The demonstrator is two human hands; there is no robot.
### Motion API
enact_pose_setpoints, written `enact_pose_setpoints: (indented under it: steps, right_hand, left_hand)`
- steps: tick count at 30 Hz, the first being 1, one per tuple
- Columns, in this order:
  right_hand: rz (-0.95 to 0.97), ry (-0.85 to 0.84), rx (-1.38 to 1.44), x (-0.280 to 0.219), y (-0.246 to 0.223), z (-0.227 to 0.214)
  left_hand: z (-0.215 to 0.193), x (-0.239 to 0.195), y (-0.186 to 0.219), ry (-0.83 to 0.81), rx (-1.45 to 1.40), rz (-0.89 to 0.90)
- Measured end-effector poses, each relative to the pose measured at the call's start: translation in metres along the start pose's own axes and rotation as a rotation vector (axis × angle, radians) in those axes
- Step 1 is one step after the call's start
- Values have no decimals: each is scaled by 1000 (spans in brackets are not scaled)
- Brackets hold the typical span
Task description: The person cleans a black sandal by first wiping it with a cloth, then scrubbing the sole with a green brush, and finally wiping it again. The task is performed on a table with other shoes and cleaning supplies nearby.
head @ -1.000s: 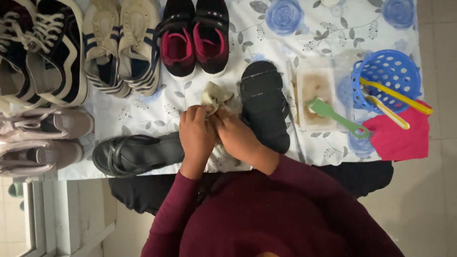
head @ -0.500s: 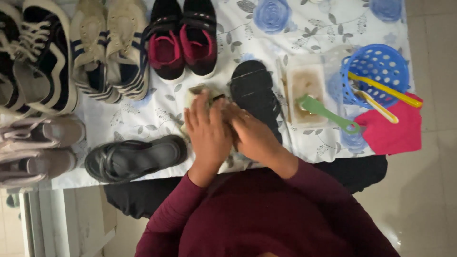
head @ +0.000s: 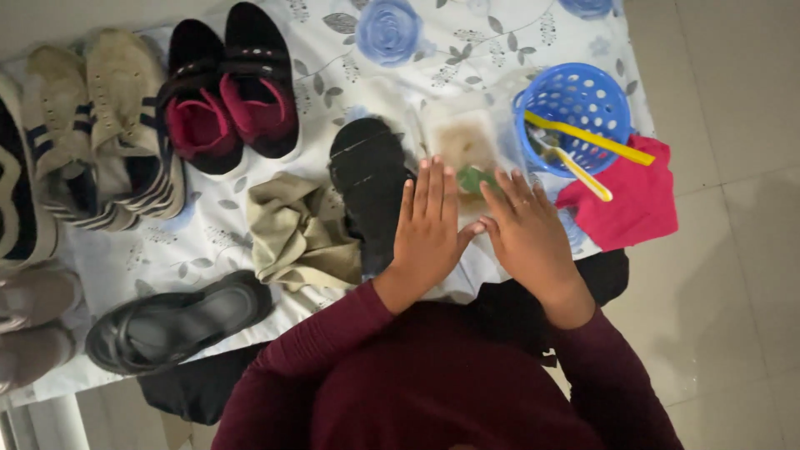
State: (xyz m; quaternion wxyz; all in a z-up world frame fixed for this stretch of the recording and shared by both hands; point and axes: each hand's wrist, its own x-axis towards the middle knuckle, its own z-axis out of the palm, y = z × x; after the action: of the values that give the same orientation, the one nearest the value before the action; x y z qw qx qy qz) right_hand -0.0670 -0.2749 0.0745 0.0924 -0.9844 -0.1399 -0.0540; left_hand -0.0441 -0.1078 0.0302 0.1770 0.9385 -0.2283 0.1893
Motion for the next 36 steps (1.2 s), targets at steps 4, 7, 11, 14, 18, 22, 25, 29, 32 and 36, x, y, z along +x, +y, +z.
enact_pose_setpoints:
  steps: [4, 7, 11, 14, 18, 22, 25, 29, 32, 36]
  right_hand:
    - [-3, -23, 43, -17, 11, 9]
    - [33, -34, 95, -23, 11, 7]
    - [57, 51, -9, -35, 10, 15]
    - [117, 61, 3, -35, 3, 6]
    - [175, 37, -1, -34, 1, 1]
    - [204, 49, 52, -33, -7, -3]
    - [284, 65, 297, -35, -9, 0]
    - [287, 134, 246, -43, 1, 19]
    - [318, 163, 240, -46, -2, 19]
    - [328, 203, 281, -40, -3, 19]
  left_hand:
    - [8, -3, 2, -67, -23, -7]
    - [8, -4, 2, -64, -33, -42]
    - [9, -7, 1, -74, -10, -19]
    - [9, -4, 1, -69, 4, -9]
    - [13, -5, 0, -84, 16, -2]
    - [12, -5, 0, -100, 12, -10]
    - [12, -5, 0, -112, 49, -2]
    - [11, -3, 0, -123, 53, -6]
    - [9, -5, 1, -128, 59, 0]
    - [11, -4, 1, -118, 69, -14]
